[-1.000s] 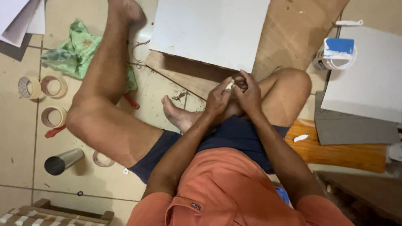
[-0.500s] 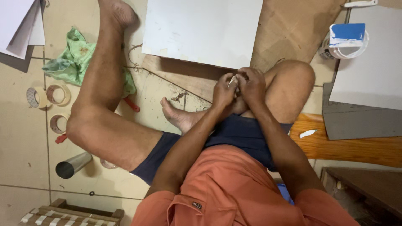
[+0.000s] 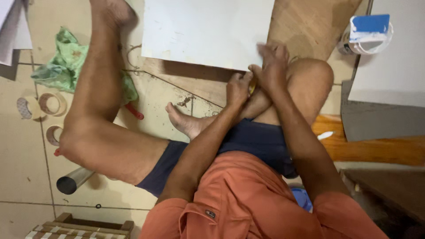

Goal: The person sits on the floor and applies masking tape strips along the edges of a white furniture panel, pressing the tape down by hand. They tear pieces from tape rolls, smooth the tape onto the panel, and later move finished tape-covered wooden frames aside.

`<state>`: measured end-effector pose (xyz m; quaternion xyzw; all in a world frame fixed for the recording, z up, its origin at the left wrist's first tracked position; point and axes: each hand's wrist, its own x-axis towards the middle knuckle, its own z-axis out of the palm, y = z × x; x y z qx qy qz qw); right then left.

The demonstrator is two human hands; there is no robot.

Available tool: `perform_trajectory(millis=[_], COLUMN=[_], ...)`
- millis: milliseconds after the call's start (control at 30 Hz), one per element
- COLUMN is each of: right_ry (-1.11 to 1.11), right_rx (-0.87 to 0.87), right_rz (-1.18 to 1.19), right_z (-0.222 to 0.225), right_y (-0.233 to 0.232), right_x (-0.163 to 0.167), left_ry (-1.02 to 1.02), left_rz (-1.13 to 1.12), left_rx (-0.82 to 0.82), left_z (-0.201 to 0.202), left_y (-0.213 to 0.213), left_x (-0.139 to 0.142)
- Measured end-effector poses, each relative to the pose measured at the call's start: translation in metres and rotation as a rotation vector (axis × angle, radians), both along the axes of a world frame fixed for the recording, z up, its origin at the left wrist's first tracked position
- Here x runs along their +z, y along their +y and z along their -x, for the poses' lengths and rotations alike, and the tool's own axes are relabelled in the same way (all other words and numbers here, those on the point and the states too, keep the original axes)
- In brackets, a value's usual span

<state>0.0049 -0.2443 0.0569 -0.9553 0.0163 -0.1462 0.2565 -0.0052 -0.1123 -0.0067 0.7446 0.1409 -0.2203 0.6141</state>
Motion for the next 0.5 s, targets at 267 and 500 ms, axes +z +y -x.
perform_trajectory(millis=[267,500], right_ry=[0.346,0.449], right_rx=[0.040,-0.064], right_rz=[-1.004,-1.079], right_z=[-0.025,-0.019], right_y=[-0.019,-0.020], right_x=[-0.035,-0.042], left_ry=[-0.046,-0.063], left_rz=[0.382,0.440], left_rx=[0.162,0.142], left_z=[0.007,0.008], left_y=[-0.007,-0.009], left_x=[-0.028,-0.048])
